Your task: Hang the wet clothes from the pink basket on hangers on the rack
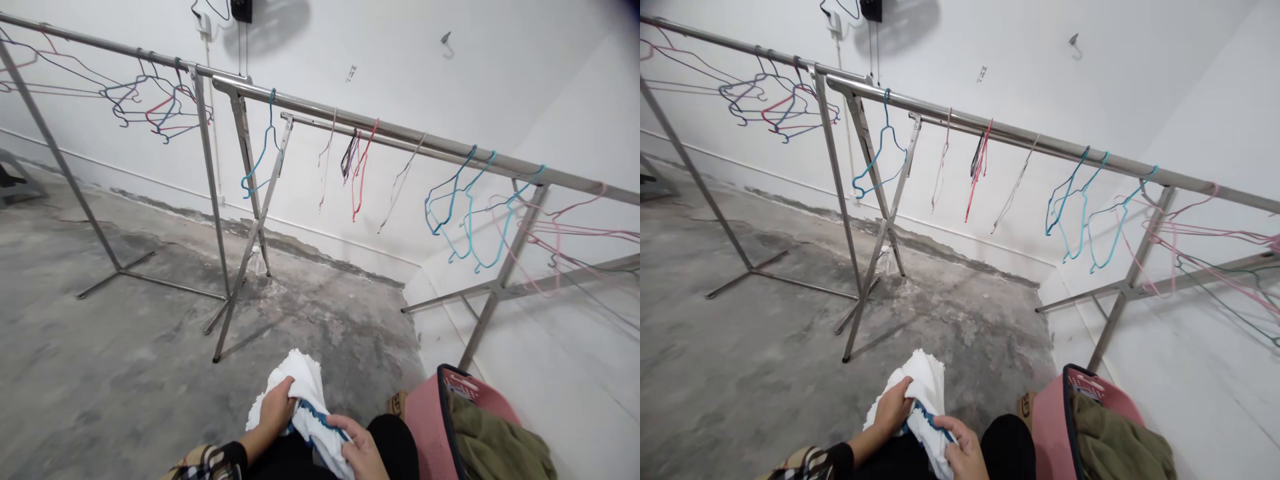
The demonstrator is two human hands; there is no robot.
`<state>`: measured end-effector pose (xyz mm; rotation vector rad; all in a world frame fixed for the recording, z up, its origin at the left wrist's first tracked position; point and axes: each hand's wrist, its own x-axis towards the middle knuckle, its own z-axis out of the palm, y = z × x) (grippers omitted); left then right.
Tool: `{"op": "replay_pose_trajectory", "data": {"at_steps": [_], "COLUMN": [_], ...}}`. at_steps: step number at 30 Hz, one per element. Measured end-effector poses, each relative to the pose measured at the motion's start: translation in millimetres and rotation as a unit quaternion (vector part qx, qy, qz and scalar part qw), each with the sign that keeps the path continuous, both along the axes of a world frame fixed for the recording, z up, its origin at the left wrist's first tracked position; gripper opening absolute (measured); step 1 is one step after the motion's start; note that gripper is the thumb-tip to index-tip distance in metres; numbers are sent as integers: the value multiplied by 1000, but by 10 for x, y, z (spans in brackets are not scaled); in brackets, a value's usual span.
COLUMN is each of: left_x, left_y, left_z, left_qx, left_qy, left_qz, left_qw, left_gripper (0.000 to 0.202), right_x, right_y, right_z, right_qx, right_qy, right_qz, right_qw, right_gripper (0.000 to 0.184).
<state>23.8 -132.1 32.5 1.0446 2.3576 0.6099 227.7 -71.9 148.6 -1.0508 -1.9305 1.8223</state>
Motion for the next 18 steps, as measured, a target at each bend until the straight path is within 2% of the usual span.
{"op": "replay_pose_trajectory", "data": {"at_steps": [10,18], "left_x": [30,54], "left_y": [61,125], "left_z": [13,-64], "left_qx": [-17,-42], "left_qy": [6,-1], "left_qz": [-18,-25], "left_qw": [1000,999], "left_gripper": [38,47], "right_x": [50,-54], "right_y": [29,151], "right_z": [112,-27], "right_qx": [-30,-47], "right_qy": [-32,-17], "right_qz": [-23,-25], "right_qw": [999,998], "right_gripper": [47,44]}}
